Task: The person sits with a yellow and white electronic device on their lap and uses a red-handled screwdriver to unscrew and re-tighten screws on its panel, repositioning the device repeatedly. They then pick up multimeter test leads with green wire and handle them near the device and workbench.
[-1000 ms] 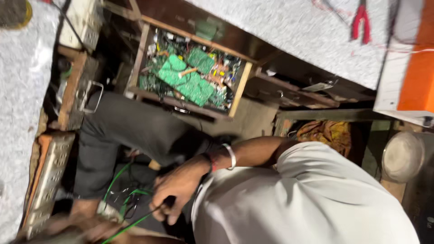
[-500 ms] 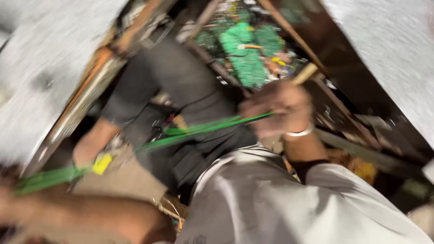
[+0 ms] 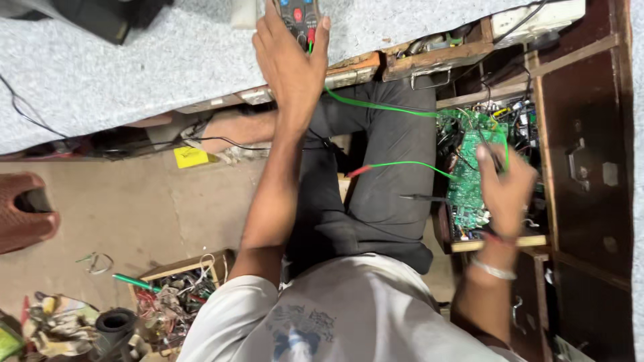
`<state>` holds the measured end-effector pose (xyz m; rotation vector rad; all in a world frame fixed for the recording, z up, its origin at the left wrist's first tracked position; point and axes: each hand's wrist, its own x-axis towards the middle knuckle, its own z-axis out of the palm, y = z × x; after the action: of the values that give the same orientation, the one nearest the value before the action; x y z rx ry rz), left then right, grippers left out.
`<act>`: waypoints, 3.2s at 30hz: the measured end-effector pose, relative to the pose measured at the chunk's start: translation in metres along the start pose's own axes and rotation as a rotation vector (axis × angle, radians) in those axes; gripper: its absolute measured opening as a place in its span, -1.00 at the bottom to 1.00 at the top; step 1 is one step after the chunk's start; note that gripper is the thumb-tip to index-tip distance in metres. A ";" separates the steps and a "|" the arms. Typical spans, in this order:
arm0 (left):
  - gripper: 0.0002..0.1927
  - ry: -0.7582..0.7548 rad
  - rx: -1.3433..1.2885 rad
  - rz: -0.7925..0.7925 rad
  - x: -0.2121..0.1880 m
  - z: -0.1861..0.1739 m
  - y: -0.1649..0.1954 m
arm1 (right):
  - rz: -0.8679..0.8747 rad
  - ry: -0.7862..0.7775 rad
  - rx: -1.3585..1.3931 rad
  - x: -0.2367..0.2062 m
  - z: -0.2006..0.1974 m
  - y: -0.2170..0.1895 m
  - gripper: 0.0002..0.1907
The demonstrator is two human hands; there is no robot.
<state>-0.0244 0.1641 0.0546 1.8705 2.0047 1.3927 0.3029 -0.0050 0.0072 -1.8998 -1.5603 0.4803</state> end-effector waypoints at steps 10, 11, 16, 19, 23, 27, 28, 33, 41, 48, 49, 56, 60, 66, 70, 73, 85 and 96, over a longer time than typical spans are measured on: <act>-0.07 0.005 -0.029 -0.007 -0.004 -0.008 -0.016 | -0.090 -0.020 -0.254 0.025 0.051 -0.035 -0.52; -0.07 0.021 -0.041 0.004 -0.003 -0.010 -0.016 | -0.070 0.003 -0.237 0.027 0.051 -0.039 -0.55; -0.01 0.080 -0.083 0.037 0.010 -0.033 -0.004 | -0.097 0.120 -0.200 0.028 0.050 -0.065 -0.56; -0.02 0.112 -0.057 0.167 0.042 -0.047 0.000 | -0.084 0.036 -0.232 0.020 0.049 -0.077 -0.52; -0.07 -0.056 -0.153 0.117 0.077 -0.061 -0.009 | -0.282 -0.109 -0.345 0.007 0.048 -0.083 -0.54; -0.21 0.204 -0.171 0.117 0.037 -0.067 -0.025 | -0.186 -0.139 -0.419 0.004 0.047 -0.090 -0.73; -0.26 0.127 -0.263 0.008 0.016 -0.070 -0.028 | -0.215 -0.103 -0.372 0.005 0.048 -0.092 -0.74; -0.45 0.027 -0.340 -0.015 -0.121 -0.106 -0.047 | -0.098 -0.050 -0.051 0.007 0.054 -0.098 -0.33; -0.67 0.089 -0.178 -0.292 -0.291 -0.183 -0.105 | -0.653 -0.239 -0.013 0.029 0.097 -0.112 -0.40; -0.71 0.393 -0.208 -0.780 -0.378 -0.253 -0.128 | -0.887 -0.423 -0.016 -0.012 0.145 -0.148 -0.39; -0.73 0.413 -0.182 -0.798 -0.388 -0.257 -0.130 | -0.855 -0.492 0.011 -0.016 0.150 -0.155 -0.38; -0.75 0.359 -0.334 -0.798 -0.407 -0.258 -0.156 | -0.734 -0.209 -0.568 -0.024 0.159 -0.183 -0.23; -0.78 0.259 -0.454 -0.802 -0.370 -0.241 -0.168 | -0.653 -0.205 -0.723 -0.024 0.160 -0.178 -0.12; -0.79 0.009 -0.555 -0.509 -0.316 -0.234 -0.168 | -0.693 -0.270 -0.409 -0.025 0.132 -0.189 -0.76; -0.73 -0.079 -0.504 -0.477 -0.263 -0.225 -0.163 | -0.462 -0.532 0.057 -0.026 0.113 -0.212 -0.72; -0.55 0.014 -0.284 -0.453 -0.216 -0.217 -0.166 | -0.229 -0.554 0.206 -0.028 0.118 -0.221 -0.77; -0.27 -0.078 0.195 -0.623 -0.111 -0.207 -0.168 | -0.197 -0.335 0.301 0.017 0.095 -0.174 -0.75; -0.62 -0.213 0.209 -0.632 -0.096 -0.174 -0.184 | -0.130 -0.296 0.442 0.044 0.082 -0.133 -0.75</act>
<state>-0.2437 0.0169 -0.0077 1.1898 2.3868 0.8057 0.1631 0.0709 0.0402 -1.4287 -1.5848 0.9927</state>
